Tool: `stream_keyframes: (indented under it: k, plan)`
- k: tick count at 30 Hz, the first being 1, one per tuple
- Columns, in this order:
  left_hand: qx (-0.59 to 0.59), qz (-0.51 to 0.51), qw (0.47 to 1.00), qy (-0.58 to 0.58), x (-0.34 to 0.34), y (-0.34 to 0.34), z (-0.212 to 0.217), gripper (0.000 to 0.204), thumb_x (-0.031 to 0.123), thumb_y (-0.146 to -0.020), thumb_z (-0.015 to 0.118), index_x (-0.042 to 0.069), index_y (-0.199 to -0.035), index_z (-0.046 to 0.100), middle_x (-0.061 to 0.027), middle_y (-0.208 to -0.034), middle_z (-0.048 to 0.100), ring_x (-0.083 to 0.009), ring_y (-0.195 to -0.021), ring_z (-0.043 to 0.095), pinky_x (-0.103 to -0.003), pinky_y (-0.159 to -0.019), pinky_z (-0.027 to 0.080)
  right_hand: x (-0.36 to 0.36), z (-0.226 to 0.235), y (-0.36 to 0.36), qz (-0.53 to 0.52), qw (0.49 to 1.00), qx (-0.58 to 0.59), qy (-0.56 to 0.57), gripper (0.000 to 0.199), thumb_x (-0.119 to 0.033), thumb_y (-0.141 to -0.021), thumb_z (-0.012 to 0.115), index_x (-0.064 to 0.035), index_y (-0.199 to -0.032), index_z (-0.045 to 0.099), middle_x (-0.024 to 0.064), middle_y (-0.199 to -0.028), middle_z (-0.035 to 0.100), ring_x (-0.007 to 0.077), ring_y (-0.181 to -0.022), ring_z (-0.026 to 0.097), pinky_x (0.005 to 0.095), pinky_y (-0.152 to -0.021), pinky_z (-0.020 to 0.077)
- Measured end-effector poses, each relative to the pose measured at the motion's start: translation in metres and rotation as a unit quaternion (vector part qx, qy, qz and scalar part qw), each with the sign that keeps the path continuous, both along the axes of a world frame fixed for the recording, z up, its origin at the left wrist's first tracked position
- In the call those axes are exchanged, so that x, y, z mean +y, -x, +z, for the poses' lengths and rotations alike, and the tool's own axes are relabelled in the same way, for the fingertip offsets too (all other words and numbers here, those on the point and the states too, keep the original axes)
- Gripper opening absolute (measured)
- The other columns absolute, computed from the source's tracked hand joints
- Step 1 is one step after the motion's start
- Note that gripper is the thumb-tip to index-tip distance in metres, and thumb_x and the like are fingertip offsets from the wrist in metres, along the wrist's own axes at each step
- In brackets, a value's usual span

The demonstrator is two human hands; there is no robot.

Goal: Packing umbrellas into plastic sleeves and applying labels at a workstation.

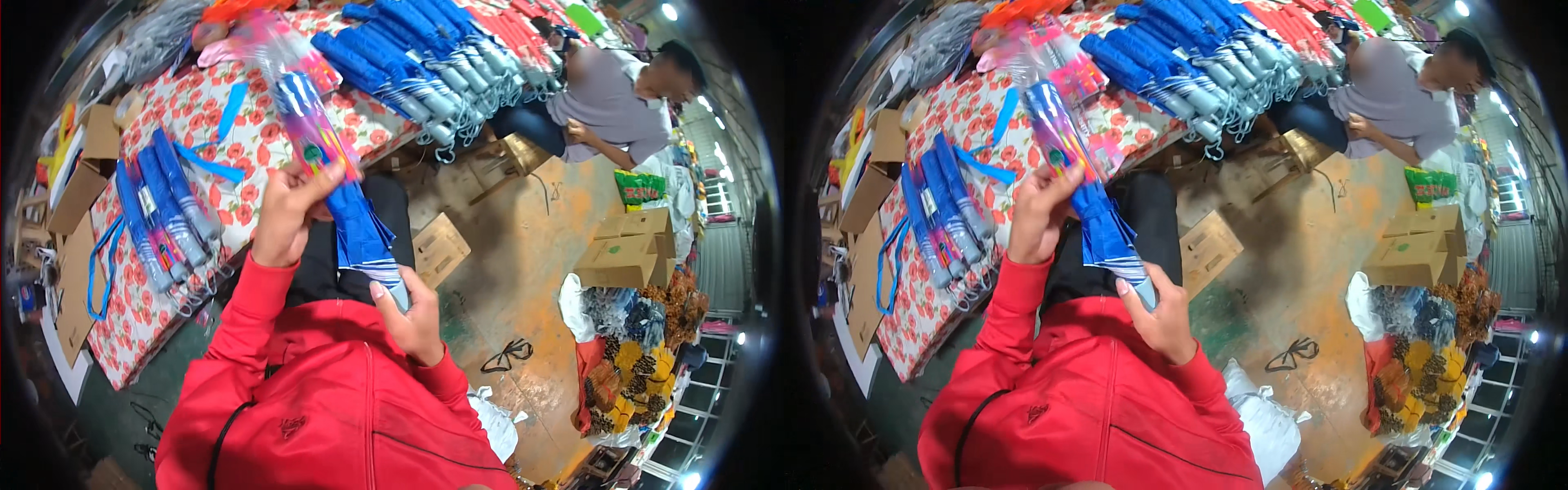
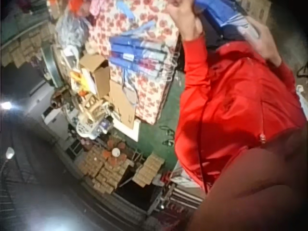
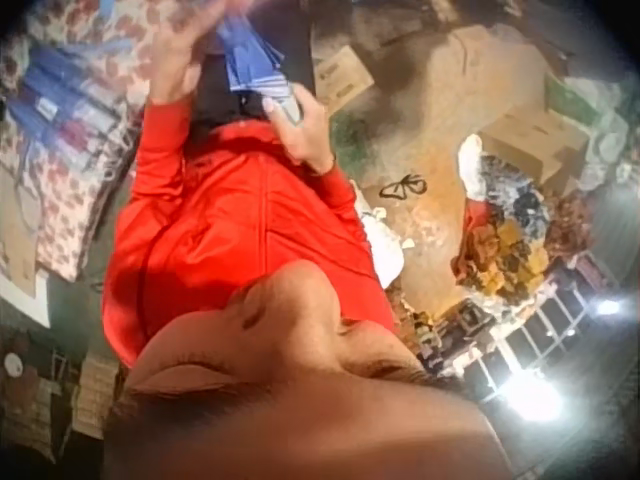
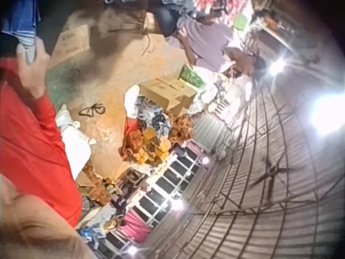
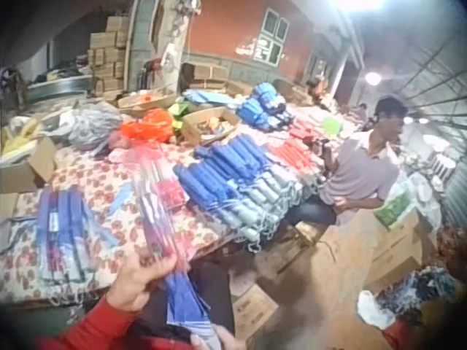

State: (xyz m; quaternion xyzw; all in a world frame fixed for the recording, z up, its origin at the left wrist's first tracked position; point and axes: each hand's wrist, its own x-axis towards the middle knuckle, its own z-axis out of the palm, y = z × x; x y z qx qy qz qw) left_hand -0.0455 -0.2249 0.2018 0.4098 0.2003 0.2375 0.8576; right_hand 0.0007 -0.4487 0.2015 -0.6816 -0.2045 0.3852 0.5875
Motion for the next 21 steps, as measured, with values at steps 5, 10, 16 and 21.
stream_keyframes:
  k: [5,10,16,21]
  plan:
    - [0.035,0.14,0.987,-0.074,0.02,0.015,0.006,0.036,0.014,-0.095,0.066,-0.007,-0.123,0.06,-0.0194,-0.109,0.071,-0.0232,-0.098,0.07,-0.031,-0.092,0.053,-0.02,-0.015,0.002,-0.01,0.961,-0.274,0.019,0.032,-0.009,-0.084,0.072,0.0034,-0.112,0.064,0.0105,-0.089,0.071,0.019,-0.067,0.061,0.0273,-0.063,0.0494]
    - [-0.042,0.213,0.976,-0.032,0.029,0.009,-0.002,0.04,0.017,-0.096,0.061,-0.009,-0.126,0.058,-0.0214,-0.119,0.067,-0.0265,-0.102,0.068,-0.035,-0.095,0.052,-0.029,-0.033,0.007,-0.005,0.96,-0.281,0.013,0.035,-0.009,-0.082,0.074,0.004,-0.113,0.064,0.0126,-0.093,0.072,0.0211,-0.071,0.064,0.0284,-0.066,0.0512]
    - [-0.062,0.175,0.983,0.007,0.014,0.006,0.003,0.033,0.011,-0.094,0.061,-0.008,-0.121,0.06,-0.0189,-0.11,0.069,-0.0257,-0.092,0.069,-0.035,-0.089,0.055,-0.024,-0.037,0.01,0.007,0.981,-0.191,0.023,0.037,-0.011,-0.082,0.074,0.0045,-0.114,0.065,0.0133,-0.096,0.072,0.0212,-0.075,0.065,0.0292,-0.069,0.0517]
    - [-0.043,0.149,0.988,-0.003,-0.004,0.004,0.003,0.03,0.008,-0.093,0.061,-0.007,-0.119,0.059,-0.0172,-0.105,0.069,-0.0247,-0.087,0.069,-0.035,-0.085,0.056,-0.012,-0.033,0.007,0.05,0.994,-0.091,0.019,0.036,-0.023,-0.092,0.068,0.0044,-0.116,0.065,0.0138,-0.099,0.072,0.0207,-0.08,0.065,0.0291,-0.074,0.0513]
